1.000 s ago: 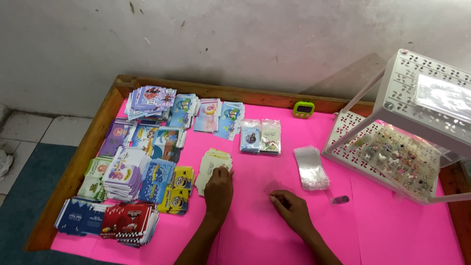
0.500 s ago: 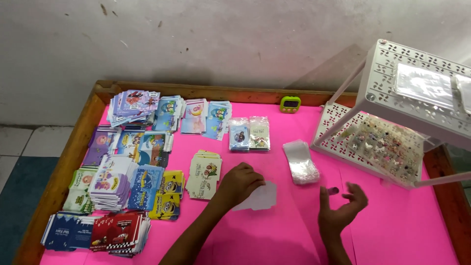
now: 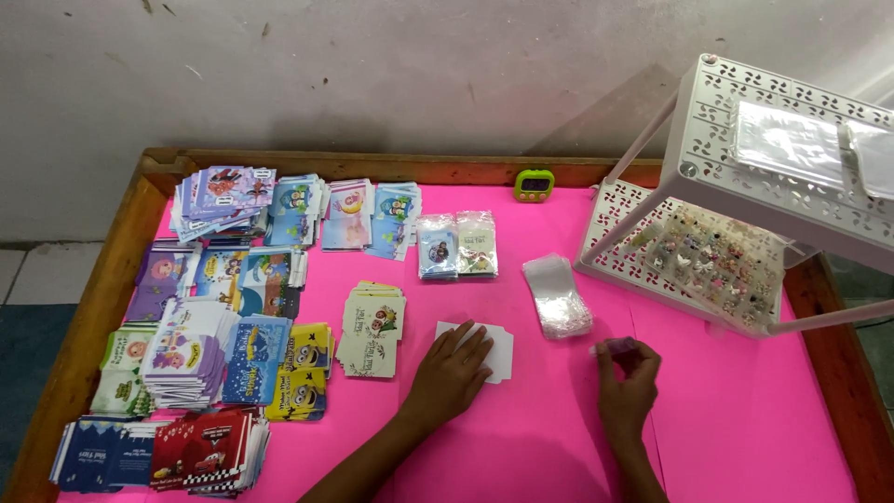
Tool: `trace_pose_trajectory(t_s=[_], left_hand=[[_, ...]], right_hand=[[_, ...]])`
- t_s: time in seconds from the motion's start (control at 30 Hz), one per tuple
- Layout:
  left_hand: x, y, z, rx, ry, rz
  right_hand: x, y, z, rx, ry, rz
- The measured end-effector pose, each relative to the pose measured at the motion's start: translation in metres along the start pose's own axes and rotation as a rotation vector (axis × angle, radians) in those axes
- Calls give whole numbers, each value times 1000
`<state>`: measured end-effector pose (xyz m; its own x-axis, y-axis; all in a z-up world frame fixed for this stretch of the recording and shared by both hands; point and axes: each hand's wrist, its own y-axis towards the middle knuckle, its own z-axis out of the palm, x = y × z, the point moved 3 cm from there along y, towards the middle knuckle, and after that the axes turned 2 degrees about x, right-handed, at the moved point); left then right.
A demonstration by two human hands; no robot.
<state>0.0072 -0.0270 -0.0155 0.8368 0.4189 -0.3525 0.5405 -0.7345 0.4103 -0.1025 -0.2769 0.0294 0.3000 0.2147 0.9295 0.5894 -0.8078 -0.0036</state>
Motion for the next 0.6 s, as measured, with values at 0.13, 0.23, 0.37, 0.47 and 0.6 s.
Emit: trace_pose_trajectory(t_s=[0.13, 0.23, 0.37, 0.47, 0.6], left_hand=[[15, -1, -10, 172, -140, 75], [19, -1, -15, 233, -246, 101], [13, 2, -28, 137, -251, 156], [13, 2, -27, 81, -197, 159], [16, 0, -22, 74, -163, 147]], right_hand=[[-8, -18, 15, 205, -151, 2], [-7, -37, 38, 450, -168, -271], [-3, -52, 55, 581, -329, -467], [-2, -51, 60, 532, -370, -562], [-11, -52, 69, 470, -458, -634]])
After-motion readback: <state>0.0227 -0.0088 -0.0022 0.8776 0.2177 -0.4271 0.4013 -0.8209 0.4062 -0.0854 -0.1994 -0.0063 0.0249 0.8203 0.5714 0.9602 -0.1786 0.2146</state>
